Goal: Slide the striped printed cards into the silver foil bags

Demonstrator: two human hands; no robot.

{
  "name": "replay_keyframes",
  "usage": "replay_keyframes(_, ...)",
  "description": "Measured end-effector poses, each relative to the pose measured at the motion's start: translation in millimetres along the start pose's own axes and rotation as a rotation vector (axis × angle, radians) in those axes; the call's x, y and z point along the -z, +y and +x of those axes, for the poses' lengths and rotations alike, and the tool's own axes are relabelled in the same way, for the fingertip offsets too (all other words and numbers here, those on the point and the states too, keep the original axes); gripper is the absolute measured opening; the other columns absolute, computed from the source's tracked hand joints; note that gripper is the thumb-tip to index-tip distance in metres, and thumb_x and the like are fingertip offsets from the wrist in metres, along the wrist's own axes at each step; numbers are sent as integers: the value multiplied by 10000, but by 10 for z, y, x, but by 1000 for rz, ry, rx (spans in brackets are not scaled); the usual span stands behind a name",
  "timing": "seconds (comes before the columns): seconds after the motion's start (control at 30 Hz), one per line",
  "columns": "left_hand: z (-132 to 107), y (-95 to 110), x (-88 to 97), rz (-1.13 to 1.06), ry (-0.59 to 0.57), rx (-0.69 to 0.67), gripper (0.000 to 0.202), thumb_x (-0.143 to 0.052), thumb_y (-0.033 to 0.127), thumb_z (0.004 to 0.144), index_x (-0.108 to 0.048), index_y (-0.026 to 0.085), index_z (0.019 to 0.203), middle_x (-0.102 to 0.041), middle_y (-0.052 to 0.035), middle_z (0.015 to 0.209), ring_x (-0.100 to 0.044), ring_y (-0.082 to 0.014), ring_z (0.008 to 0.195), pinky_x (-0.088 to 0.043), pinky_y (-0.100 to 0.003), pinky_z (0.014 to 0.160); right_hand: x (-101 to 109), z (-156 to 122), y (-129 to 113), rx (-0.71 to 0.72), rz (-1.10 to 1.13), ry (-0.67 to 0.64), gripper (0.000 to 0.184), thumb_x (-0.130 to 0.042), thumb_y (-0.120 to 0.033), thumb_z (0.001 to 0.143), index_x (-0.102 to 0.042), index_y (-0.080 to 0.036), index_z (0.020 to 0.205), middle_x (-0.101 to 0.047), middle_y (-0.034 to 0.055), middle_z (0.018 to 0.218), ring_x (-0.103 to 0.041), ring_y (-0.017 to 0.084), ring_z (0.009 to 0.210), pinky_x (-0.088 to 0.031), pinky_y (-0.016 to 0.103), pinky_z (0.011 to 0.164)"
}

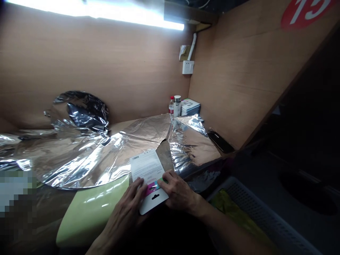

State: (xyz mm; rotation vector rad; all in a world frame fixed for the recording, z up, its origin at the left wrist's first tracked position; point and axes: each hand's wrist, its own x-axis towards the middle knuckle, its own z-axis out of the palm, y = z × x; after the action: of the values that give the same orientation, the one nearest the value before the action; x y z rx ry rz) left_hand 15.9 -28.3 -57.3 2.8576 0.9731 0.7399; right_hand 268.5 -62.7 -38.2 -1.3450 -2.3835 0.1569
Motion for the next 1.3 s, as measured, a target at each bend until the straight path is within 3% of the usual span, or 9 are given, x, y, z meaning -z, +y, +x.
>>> replay_keyframes(0.33,19,-44,20,-12,-83,-67,613,-805,450,804,-637,133,1300,-556,-283,1475,-503,-481,1410,-558,-593,1070,67,42,47,49,-44,-98,714,-725,-294,786,-530,-188,1464,-528,135,1215,-470,317,1169,-453,455,1051)
replay_keyframes(0.47,42,-38,63,-57,-83,1,600,-767,474,844,-619,191,1352,-569,-230,1480,-534,-445,1394,-570,-570,1067,71,54,55,38,-22,-74,823,-752,-278,752,-478,-184,1522,-539,139,1229,-481,331,1187,-472,468,1035)
replay_keyframes(0.53,57,-22,83,-67,-74,32,598,-713,519,889,-600,219,1393,-581,-206,1476,-547,-426,1387,-575,-564,1065,72,27,82,66,36,-29,722,-757,-263,781,-541,-184,1465,-565,126,1213,-509,308,1169,-478,445,1033)
replay_keyframes(0.63,87,17,109,-40,-66,53,629,-658,571,921,-588,202,1427,-586,-202,1477,-556,-415,1382,-549,-577,1099,83,-27,133,84,157,72,422,-748,-250,865,-664,-180,1273,-599,121,1236,-549,269,1164,-474,400,1042)
replay_keyframes(0.77,159,57,143,-54,-32,139,411,-566,453,1009,-669,226,1336,-639,-140,1430,-570,-352,1387,-531,-535,1136,126,-12,179,57,275,133,91,-664,-270,995,-704,-193,1023,-680,72,1083,-614,218,1044,-475,363,985)
replay_keyframes(0.93,212,2,125,-211,52,230,333,-487,397,1052,-801,286,1039,-725,-63,1310,-650,-303,1305,-598,-476,1061,152,143,168,-136,330,167,149,-685,-248,982,-645,-187,853,-665,24,894,-613,186,870,-455,312,823)
replay_keyframes(1.07,226,-45,107,-300,49,361,418,-537,452,1021,-748,227,739,-741,-101,1236,-728,-294,1152,-633,-430,966,130,249,98,-321,338,208,103,-736,-206,908,-647,-185,957,-670,19,901,-605,187,839,-431,302,768)
replay_keyframes(1.17,271,-36,140,-282,3,409,481,-550,463,1007,-626,211,604,-701,-111,1241,-730,-275,1063,-624,-418,903,129,301,61,-324,286,157,114,-728,-157,891,-667,-191,982,-688,14,923,-616,191,869,-411,328,836)
replay_keyframes(1.3,371,-21,226,-255,-50,350,448,-506,414,1035,-572,215,640,-668,-87,1133,-666,-249,1005,-580,-408,855,139,326,37,-292,206,115,66,-704,-147,912,-677,-200,940,-687,17,975,-619,205,951,-389,357,887)
